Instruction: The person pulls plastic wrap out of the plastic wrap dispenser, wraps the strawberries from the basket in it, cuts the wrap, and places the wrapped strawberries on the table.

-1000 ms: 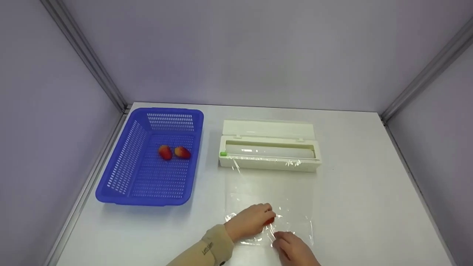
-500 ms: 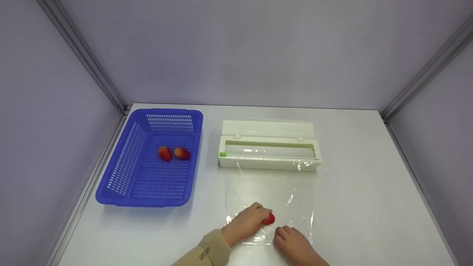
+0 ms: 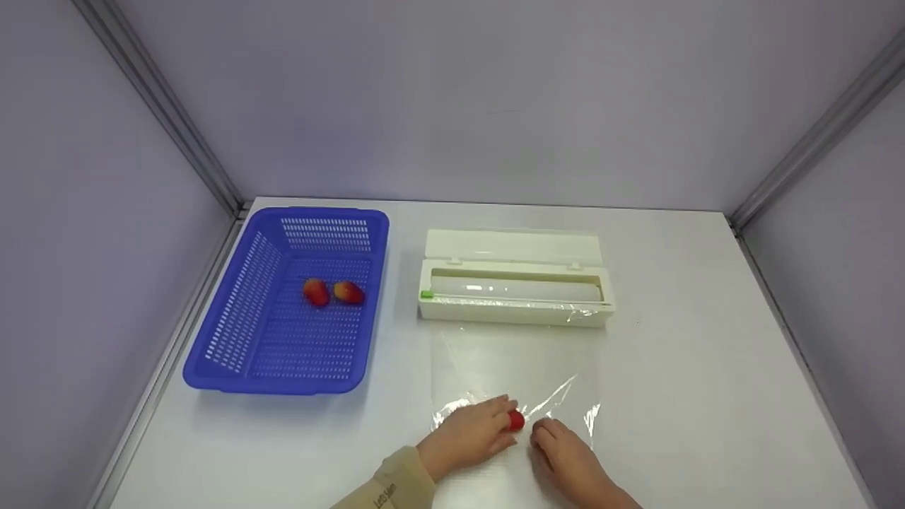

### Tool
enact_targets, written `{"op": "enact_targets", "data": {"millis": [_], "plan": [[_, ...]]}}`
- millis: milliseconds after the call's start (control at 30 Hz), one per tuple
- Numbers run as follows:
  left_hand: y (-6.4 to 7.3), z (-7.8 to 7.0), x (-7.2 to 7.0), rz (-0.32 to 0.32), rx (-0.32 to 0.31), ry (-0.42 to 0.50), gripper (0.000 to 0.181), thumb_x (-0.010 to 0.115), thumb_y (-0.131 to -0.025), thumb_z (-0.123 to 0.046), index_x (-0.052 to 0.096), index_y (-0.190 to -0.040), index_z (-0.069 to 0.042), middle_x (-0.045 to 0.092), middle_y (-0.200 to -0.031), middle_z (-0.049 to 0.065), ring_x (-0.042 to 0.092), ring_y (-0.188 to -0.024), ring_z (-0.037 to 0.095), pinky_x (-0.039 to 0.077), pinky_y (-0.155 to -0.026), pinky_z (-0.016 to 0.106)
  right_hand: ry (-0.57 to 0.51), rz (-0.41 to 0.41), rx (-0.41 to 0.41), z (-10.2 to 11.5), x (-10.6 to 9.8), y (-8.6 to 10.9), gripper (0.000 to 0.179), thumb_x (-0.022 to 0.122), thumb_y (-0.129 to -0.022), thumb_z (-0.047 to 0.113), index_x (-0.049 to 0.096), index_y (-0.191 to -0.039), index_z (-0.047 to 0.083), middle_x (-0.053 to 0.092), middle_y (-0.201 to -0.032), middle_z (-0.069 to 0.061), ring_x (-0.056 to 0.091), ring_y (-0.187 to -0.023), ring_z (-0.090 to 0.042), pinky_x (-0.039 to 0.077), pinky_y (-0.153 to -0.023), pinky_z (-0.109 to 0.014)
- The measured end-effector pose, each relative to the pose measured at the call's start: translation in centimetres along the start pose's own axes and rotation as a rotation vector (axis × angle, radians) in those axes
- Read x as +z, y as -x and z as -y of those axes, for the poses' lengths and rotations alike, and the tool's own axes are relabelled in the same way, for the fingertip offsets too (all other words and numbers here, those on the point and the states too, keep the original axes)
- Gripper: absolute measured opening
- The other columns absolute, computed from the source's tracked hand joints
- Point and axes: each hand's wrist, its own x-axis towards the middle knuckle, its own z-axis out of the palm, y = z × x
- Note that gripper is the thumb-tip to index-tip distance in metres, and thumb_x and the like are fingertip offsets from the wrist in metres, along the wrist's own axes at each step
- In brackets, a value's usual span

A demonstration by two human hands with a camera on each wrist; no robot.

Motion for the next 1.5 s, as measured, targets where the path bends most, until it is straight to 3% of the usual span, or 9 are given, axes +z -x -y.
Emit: {"op": "enact_targets", "data": {"millis": [200,400,600,800,1000,1100,1233,1333,1500], "plan": [[0.2,0.3,0.0,0.098,-0.044,0.074,0.056,0.061,-0.083,-0.049,0.052,-0.126,-0.014,0.041,-0.145,-0.002,0.037,-0.135,0.014,0.040,-0.104,0.030,-0.100,0.017,0.150,-0.2,-0.6,-1.5,0.018,0.065,-0.077,0.002,0.050,-0.080,0.011,0.054,-0.083,0.003,0.053,-0.076,-0.011,0.047,-0.070,-0.026],[-0.4,0.5,0.3,0.019,-0.059,0.033,0.038,0.047,-0.095,-0.026,0.050,-0.131,-0.013,0.054,-0.133,0.000,0.049,-0.125,0.013,0.045,-0.098,0.027,-0.138,0.162,0.344,-0.7,-1.1,-3.3,0.011,0.061,-0.084,0.005,0.052,-0.082,0.012,0.055,-0.073,0.004,0.052,-0.067,-0.010,0.046,-0.062,-0.027],[-1.0,0.9,0.5,-0.072,-0.094,0.194,0.029,0.046,-0.096,-0.027,0.058,-0.119,-0.013,0.065,-0.107,0.000,0.060,-0.100,0.012,0.050,-0.085,0.022,-0.226,0.276,0.510,-2.2,-0.8,-4.3,0.004,0.056,-0.091,0.016,0.054,-0.090,0.013,0.059,-0.075,0.005,0.049,-0.065,-0.006,0.045,-0.059,-0.025],[-1.2,1.3,0.7,-0.052,-0.127,0.316,0.031,0.058,-0.090,-0.027,0.059,-0.118,-0.013,0.065,-0.102,0.000,0.058,-0.095,0.010,0.049,-0.082,0.020,-0.228,0.308,0.483,-3.9,-1.5,-2.9,0.026,0.062,-0.085,0.037,0.059,-0.098,0.014,0.057,-0.081,0.008,0.052,-0.074,-0.008,0.045,-0.066,-0.029],[-1.4,1.8,0.5,-0.046,-0.132,0.370,0.016,0.059,-0.089,-0.027,0.061,-0.100,-0.016,0.064,-0.095,-0.004,0.055,-0.088,0.007,0.048,-0.078,0.019,-0.036,0.289,0.421,-5.6,-2.0,-0.7,0.016,0.074,-0.071,0.016,0.059,-0.077,0.018,0.053,-0.079,0.011,0.049,-0.075,-0.008,0.045,-0.069,-0.029],[-1.4,1.9,0.3,-0.036,-0.142,0.391,0.012,0.060,-0.088,-0.028,0.056,-0.087,-0.017,0.062,-0.090,-0.004,0.052,-0.083,0.006,0.046,-0.073,0.018,-0.186,0.245,0.570,-6.5,-2.5,-0.2,0.014,0.067,-0.076,0.006,0.060,-0.077,0.017,0.059,-0.084,0.008,0.055,-0.082,-0.012,0.048,-0.077,-0.033],[-1.5,2.1,0.2,-0.026,-0.154,0.400,0.013,0.060,-0.088,-0.028,0.055,-0.087,-0.016,0.061,-0.090,-0.003,0.052,-0.082,0.007,0.046,-0.072,0.018,-0.556,0.175,0.838,-7.3,-3.3,0.1,0.002,0.062,-0.087,0.013,0.063,-0.088,0.014,0.067,-0.095,0.001,0.060,-0.097,-0.012,0.046,-0.091,-0.036],[-1.6,2.1,0.2,-0.008,-0.161,0.417,0.012,0.061,-0.088,-0.027,0.056,-0.088,-0.016,0.061,-0.090,-0.003,0.052,-0.082,0.006,0.046,-0.072,0.018,-0.782,0.123,0.968,-7.7,-3.5,0.2,0.013,0.058,-0.090,0.017,0.062,-0.091,0.005,0.069,-0.090,-0.006,0.063,-0.090,-0.010,0.048,-0.087,-0.028],[-1.7,2.3,0.0,0.015,-0.180,0.438,0.016,0.061,-0.087,-0.025,0.060,-0.101,-0.016,0.062,-0.092,-0.005,0.050,-0.082,0.005,0.044,-0.072,0.017,-0.864,0.062,1.090,-7.6,-3.1,-0.2,0.015,0.053,-0.093,0.010,0.056,-0.094,-0.004,0.066,-0.077,-0.010,0.064,-0.071,-0.013,0.052,-0.069,-0.021]]}}
